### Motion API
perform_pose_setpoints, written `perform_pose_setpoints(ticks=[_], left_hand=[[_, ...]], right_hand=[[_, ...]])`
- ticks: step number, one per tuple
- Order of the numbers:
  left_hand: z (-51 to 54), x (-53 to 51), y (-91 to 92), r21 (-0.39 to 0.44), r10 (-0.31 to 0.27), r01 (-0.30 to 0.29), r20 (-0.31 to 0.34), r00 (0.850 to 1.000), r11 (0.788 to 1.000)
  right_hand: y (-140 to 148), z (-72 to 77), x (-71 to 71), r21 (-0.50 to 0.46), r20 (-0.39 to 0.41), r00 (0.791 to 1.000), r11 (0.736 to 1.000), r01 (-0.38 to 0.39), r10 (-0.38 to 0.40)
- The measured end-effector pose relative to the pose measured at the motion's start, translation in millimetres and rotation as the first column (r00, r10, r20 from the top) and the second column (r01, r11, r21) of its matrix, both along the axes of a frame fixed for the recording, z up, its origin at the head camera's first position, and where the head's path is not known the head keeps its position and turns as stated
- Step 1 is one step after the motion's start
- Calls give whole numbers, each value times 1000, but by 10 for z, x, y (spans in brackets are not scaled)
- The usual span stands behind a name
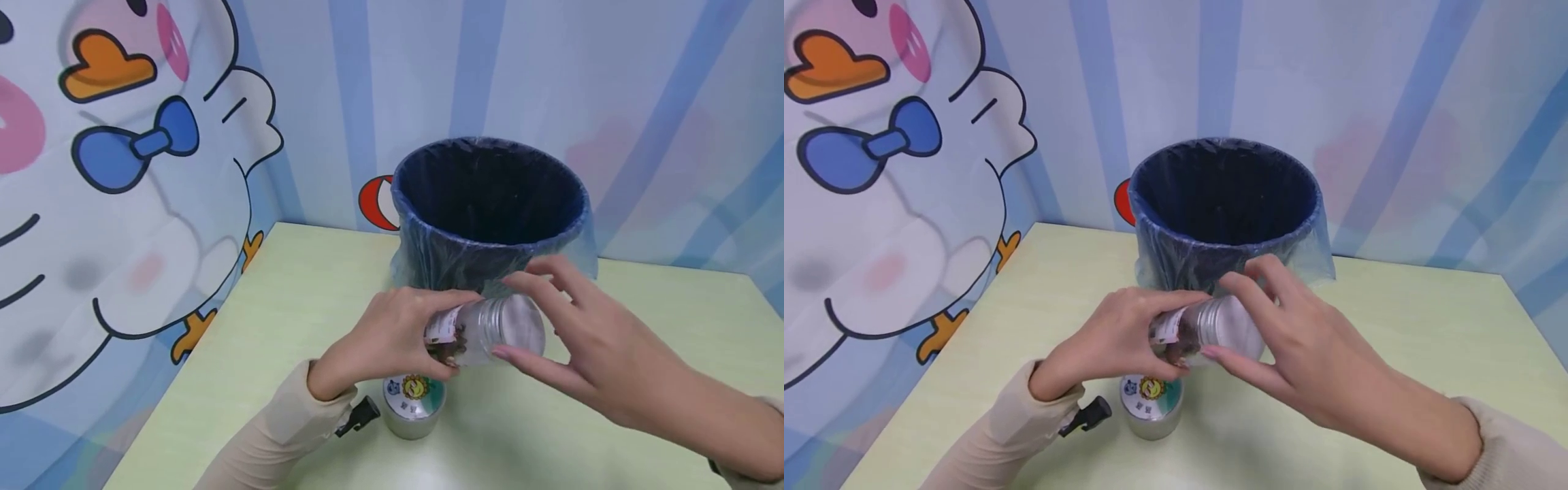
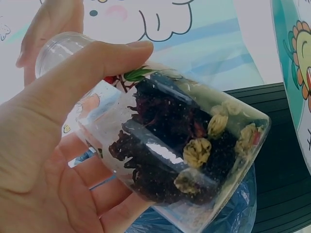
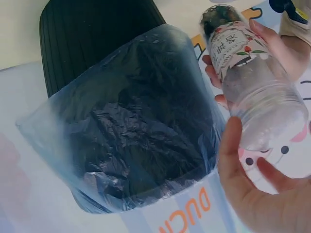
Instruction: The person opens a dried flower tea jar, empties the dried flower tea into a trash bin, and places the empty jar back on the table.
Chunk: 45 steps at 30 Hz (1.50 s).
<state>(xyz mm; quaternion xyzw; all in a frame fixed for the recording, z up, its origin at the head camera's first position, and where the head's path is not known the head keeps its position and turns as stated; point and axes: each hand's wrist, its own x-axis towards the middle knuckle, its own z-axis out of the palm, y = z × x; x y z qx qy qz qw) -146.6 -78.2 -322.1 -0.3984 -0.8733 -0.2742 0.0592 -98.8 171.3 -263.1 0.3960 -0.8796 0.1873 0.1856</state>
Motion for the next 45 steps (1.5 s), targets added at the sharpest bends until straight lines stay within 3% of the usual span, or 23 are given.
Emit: perform_pose_setpoints(ticks=[3,7,14,23,27,34,45], left_hand=[[13,-5,2,0,-1,1,-7,1000,1000],[23,-9,5,-5,2,-2,-2,1000,1000],[43,-18,3,-30,16,-17,-3,1000,999],[41,0,-7,-11,9,-8,27,1000,1000],[37,2,-7,-3,8,-8,30,1000,1000],[5,17,-16,-4,11,-11,32,999,1000],[-21,29,-44,-5,31,-31,22,999,1000]], right_hand=[[4,-1,-5,-6,58,998,999,33,-32],[36,1,-8,-18,135,991,1000,5,-3],[73,31,-15,-10,39,993,994,-111,111],[109,21,-45,-21,13,966,966,-258,258],[116,26,-47,-9,-4,965,965,-262,262],[149,18,-34,-43,35,965,965,-258,259],[277,74,-2,-7,14,988,988,-155,155]])
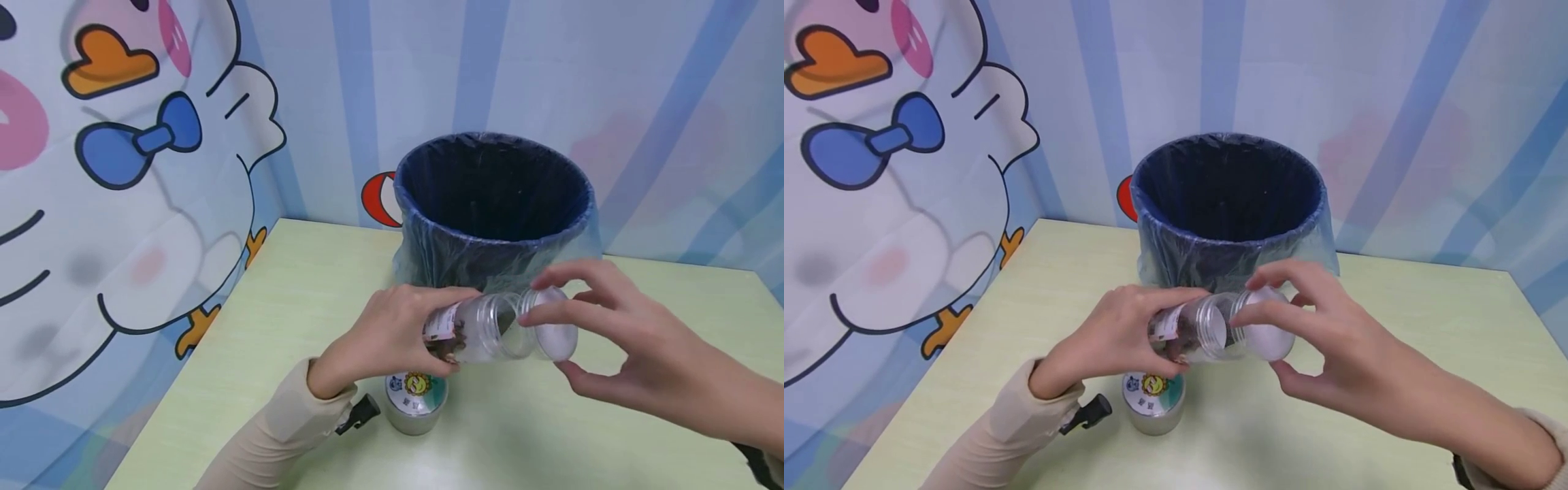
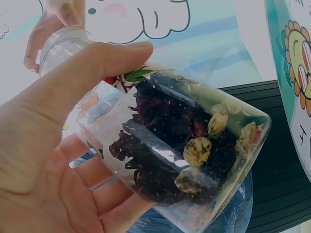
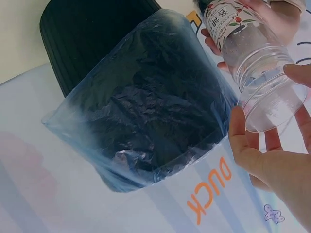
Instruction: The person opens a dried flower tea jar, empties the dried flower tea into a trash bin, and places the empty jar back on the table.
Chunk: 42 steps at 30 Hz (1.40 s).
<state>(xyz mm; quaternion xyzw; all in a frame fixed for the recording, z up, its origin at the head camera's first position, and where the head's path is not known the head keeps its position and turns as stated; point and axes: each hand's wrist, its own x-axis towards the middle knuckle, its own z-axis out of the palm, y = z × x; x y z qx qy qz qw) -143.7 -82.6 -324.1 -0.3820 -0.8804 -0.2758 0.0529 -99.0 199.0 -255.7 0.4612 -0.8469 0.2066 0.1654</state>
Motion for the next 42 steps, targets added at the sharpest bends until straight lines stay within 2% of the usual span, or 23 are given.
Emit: perform_pose_setpoints(ticks=[4,10,14,20,23,29,33,42], left_hand=[[-10,-2,-18,4,9,-9,-1,1000,1000],[-33,-1,-57,16,21,-21,5,1000,1000],[-42,5,-84,21,37,-38,13,999,999],[-57,11,-133,29,65,-66,44,997,997],[-74,15,-172,38,75,-76,34,997,996],[-111,33,-247,51,100,-102,48,994,993],[-121,42,-295,60,129,-133,54,990,989],[-203,35,-394,70,169,-171,29,985,983]], right_hand=[[53,-2,5,-4,-36,999,1000,28,-28],[132,-60,12,-19,-21,999,999,47,-48],[180,-123,15,-13,-1,997,997,71,-71],[258,-255,11,3,75,993,995,95,-95],[286,-389,8,-4,113,990,996,86,-85],[348,-761,28,-39,206,977,998,58,-49],[386,-977,35,-55,233,972,997,52,-38],[488,-1393,76,-50,369,926,994,101,-75]])
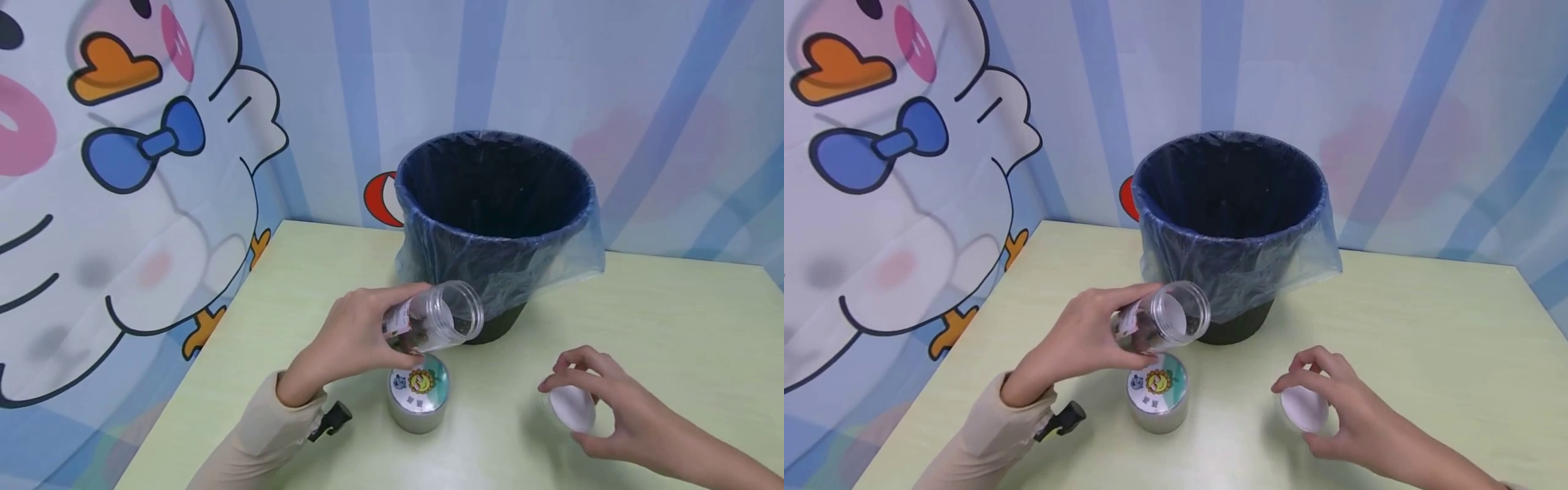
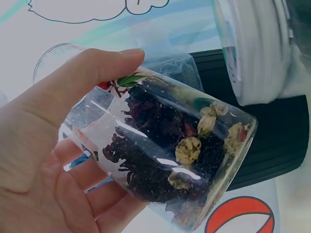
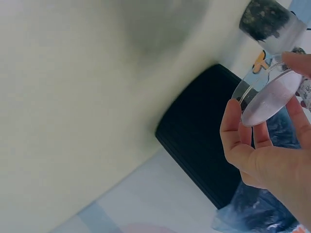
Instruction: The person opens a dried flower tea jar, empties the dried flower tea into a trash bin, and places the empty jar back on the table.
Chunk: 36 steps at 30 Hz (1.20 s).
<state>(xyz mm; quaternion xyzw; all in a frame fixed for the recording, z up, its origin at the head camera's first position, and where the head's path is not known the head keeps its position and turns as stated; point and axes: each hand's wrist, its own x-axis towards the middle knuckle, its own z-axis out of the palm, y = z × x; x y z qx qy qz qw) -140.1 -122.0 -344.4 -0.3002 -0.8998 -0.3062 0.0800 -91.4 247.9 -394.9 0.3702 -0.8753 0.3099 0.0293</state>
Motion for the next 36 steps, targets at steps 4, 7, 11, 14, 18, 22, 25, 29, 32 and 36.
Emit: perform_pose_setpoints(ticks=[4,7,11,14,18,22,25,29,32,36], left_hand=[[-21,11,-45,2,21,-21,7,1000,1000],[-26,14,-69,2,30,-30,7,1000,1000],[-26,14,-88,-5,38,-38,0,999,999],[-32,14,-101,-5,41,-41,4,999,999],[-44,17,-119,-3,46,-46,12,999,999],[-56,17,-134,-8,54,-54,12,998,998],[-61,12,-141,-6,61,-61,12,998,998],[-68,2,-153,1,71,-71,10,997,998],[-72,-6,-158,2,75,-75,7,997,997],[-70,-12,-164,-2,84,-84,14,996,996]], right_hand=[[40,-149,15,-1,19,1000,1000,2,-2],[66,-237,15,5,20,1000,1000,14,-14],[97,-342,8,27,46,998,999,35,-37],[106,-427,1,48,76,996,998,44,-47],[102,-530,-3,58,87,995,997,49,-54],[93,-581,5,93,76,994,994,66,-73],[83,-586,20,157,122,987,984,86,-106],[61,-594,45,196,162,978,975,101,-133],[54,-614,54,188,121,984,977,103,-127],[61,-639,60,206,158,976,972,113,-147]])
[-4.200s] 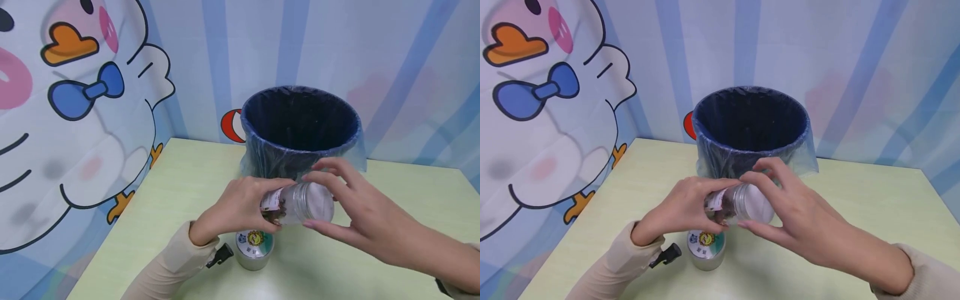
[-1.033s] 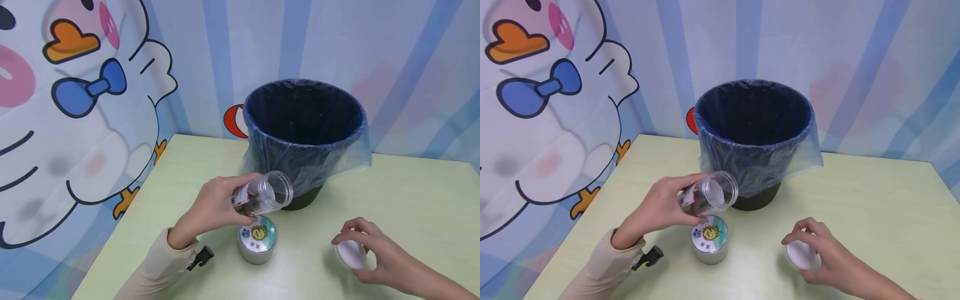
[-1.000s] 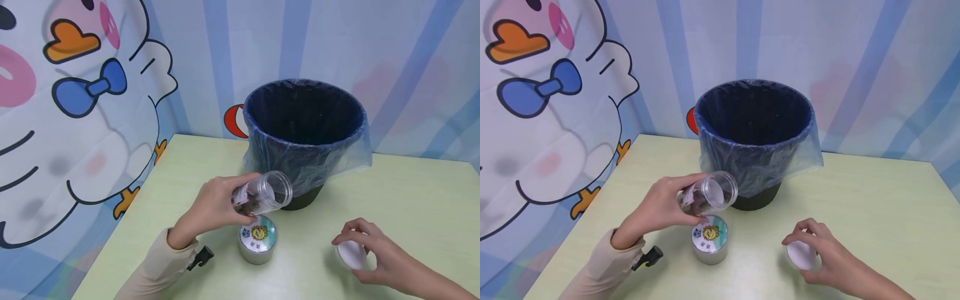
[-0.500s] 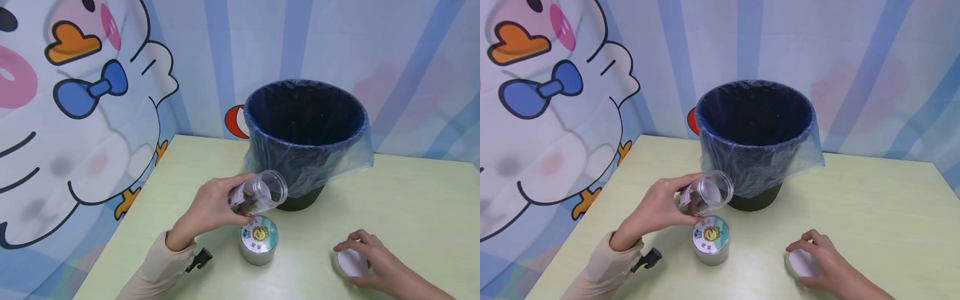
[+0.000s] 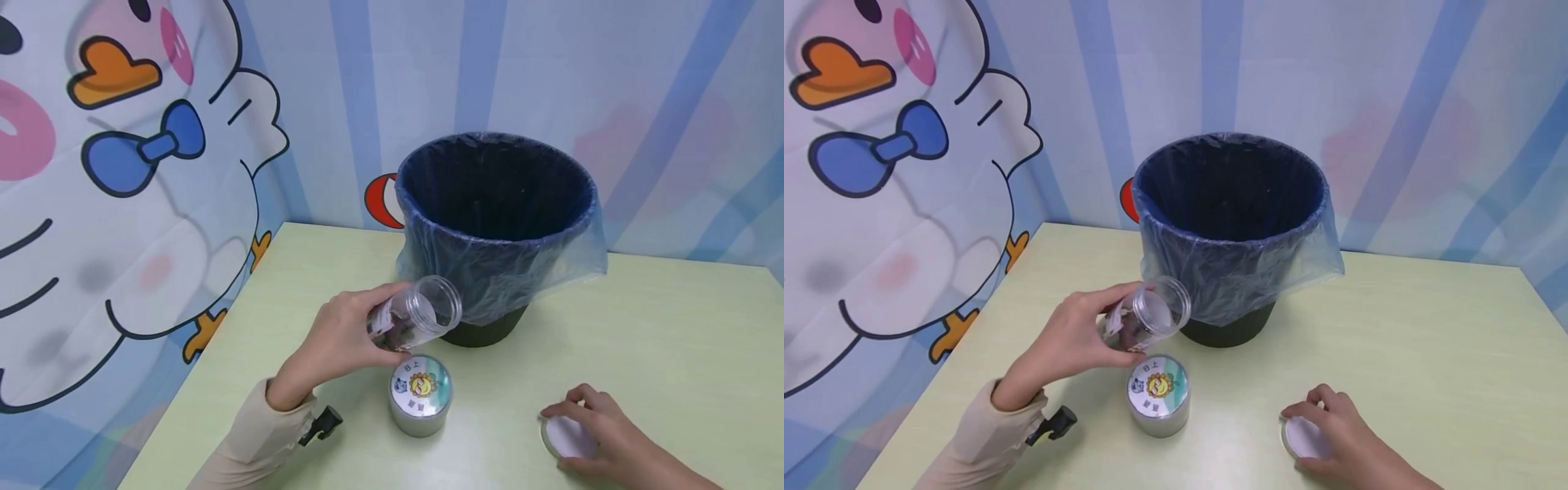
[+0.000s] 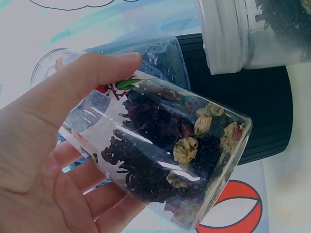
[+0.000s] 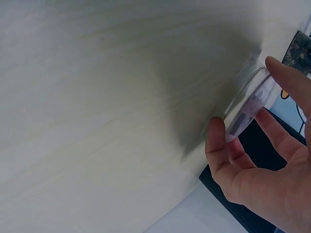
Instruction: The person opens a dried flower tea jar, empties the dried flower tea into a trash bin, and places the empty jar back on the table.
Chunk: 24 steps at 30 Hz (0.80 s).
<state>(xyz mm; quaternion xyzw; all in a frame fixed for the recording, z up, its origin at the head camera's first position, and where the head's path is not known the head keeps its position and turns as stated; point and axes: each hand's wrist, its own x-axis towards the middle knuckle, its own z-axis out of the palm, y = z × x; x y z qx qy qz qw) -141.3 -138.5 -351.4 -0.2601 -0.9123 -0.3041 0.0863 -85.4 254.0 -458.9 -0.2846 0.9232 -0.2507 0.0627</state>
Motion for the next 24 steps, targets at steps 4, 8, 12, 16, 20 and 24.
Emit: perform_pose_setpoints(ticks=[4,8,12,16,20,24], left_hand=[[5,-12,-15,-4,8,-8,0,1000,1000],[4,-25,-33,-12,17,-17,-6,1000,1000],[0,-34,-53,-15,29,-29,-10,1000,999],[-4,-39,-68,-15,40,-40,-13,999,999],[-4,-40,-80,-21,51,-51,-12,999,998],[-11,-46,-102,-26,61,-61,-16,998,998]], right_hand=[[3,-25,5,-3,42,999,1000,17,-17],[11,-63,-1,-25,4,1000,1000,-4,4],[17,-76,-26,-5,-10,999,999,-33,33],[7,8,-33,87,100,995,996,-16,7],[-12,121,-46,170,144,987,984,44,-69],[3,268,-110,129,116,985,985,115,-130]])
